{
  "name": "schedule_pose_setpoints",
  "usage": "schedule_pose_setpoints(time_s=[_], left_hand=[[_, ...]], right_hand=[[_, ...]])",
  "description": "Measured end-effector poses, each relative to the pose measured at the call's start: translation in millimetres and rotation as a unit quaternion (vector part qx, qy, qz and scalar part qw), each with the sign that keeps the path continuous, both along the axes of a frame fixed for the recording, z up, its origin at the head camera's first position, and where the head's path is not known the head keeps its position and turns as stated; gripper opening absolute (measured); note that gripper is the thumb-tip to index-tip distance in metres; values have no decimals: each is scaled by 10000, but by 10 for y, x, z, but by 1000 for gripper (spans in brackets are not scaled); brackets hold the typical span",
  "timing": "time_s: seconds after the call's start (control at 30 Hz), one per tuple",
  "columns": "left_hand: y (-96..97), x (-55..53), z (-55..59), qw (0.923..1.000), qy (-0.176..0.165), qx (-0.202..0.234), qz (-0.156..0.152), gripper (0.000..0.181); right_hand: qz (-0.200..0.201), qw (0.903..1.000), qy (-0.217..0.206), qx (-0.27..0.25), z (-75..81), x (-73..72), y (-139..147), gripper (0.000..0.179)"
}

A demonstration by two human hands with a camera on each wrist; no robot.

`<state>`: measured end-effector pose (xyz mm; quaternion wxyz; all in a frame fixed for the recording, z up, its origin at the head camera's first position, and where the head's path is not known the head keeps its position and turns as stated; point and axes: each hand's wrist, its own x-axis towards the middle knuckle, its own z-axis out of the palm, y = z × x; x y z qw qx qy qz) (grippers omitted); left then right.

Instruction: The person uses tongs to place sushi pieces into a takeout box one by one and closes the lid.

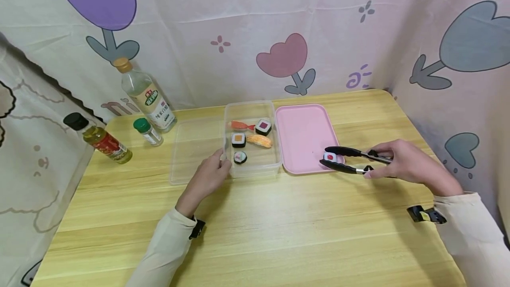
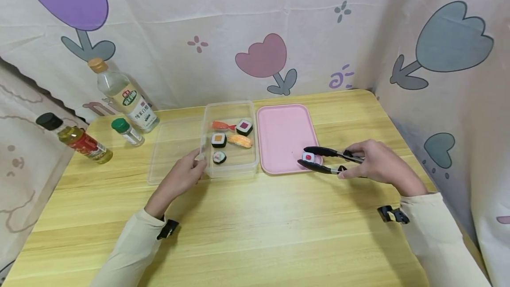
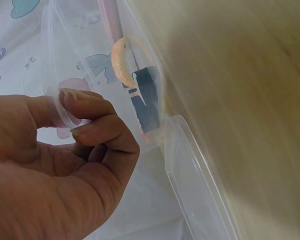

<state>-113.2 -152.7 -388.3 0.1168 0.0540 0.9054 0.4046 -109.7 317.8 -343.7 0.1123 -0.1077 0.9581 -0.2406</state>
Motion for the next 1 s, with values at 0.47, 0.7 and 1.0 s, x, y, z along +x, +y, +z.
schedule_pose_setpoints(time_s=[0.47,0.7,1.0], left_hand=[[-4,6,7,10000,-7,66,-5,39],[-8,1,-15,10000,41,61,-9,33],[-12,2,-22,10000,70,58,-15,36]], right_hand=[[-2,9998,-92,-149,-20,-11,22,69],[-16,9995,-122,-307,37,-57,10,66],[-36,9992,-33,-400,227,-177,-45,62]])
